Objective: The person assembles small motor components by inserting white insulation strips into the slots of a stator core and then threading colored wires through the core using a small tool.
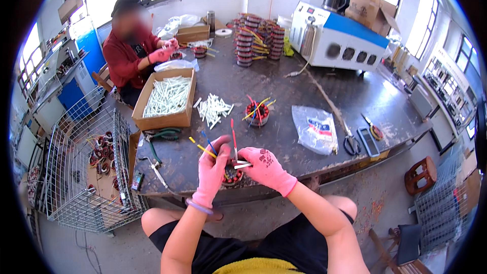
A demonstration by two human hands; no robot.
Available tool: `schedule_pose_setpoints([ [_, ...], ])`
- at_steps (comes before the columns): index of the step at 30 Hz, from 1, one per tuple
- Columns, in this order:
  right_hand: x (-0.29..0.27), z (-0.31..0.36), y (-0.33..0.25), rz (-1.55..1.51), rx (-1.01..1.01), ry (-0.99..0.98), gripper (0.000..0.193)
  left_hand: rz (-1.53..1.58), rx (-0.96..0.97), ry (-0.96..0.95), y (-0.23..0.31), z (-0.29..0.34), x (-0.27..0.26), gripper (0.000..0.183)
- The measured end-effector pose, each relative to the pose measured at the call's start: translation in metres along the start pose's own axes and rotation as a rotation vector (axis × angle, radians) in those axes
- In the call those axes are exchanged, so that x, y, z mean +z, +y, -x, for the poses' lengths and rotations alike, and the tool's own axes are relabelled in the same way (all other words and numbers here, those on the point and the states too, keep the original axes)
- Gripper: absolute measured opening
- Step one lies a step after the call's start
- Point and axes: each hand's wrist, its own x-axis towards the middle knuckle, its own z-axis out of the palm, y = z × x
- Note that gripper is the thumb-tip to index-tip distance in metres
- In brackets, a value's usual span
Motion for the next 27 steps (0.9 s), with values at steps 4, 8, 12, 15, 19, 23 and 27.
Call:
schedule_pose_setpoints([
  [4, 0.025, 0.012, 0.01, 0.018, 0.05, -0.037, 0.021, -0.341, 0.035, -0.239, 0.022, -0.016, 0.0, 0.021],
  [8, 0.028, 0.013, 0.021, 0.006, 0.077, -0.034, 0.018, -0.389, 0.016, -0.261, 0.022, -0.021, 0.005, 0.018],
  [12, 0.034, 0.014, 0.031, 0.0, 0.113, -0.058, 0.018, -0.217, 0.014, -0.232, 0.007, -0.024, 0.012, 0.017],
  [15, 0.044, 0.019, 0.04, 0.038, 0.144, -0.064, 0.018, -0.276, 0.007, -0.203, 0.004, -0.027, 0.018, 0.018],
  [19, 0.04, 0.009, 0.043, 0.022, 0.149, -0.087, 0.018, -0.233, -0.05, -0.163, 0.001, -0.029, 0.015, 0.018],
  [23, 0.055, 0.011, 0.049, 0.11, 0.058, -0.077, 0.021, -0.253, -0.008, -0.148, 0.0, -0.028, 0.015, 0.019],
  [27, 0.061, 0.015, 0.05, 0.13, 0.014, -0.116, 0.025, -0.241, 0.034, -0.115, -0.004, -0.022, 0.015, 0.018],
])
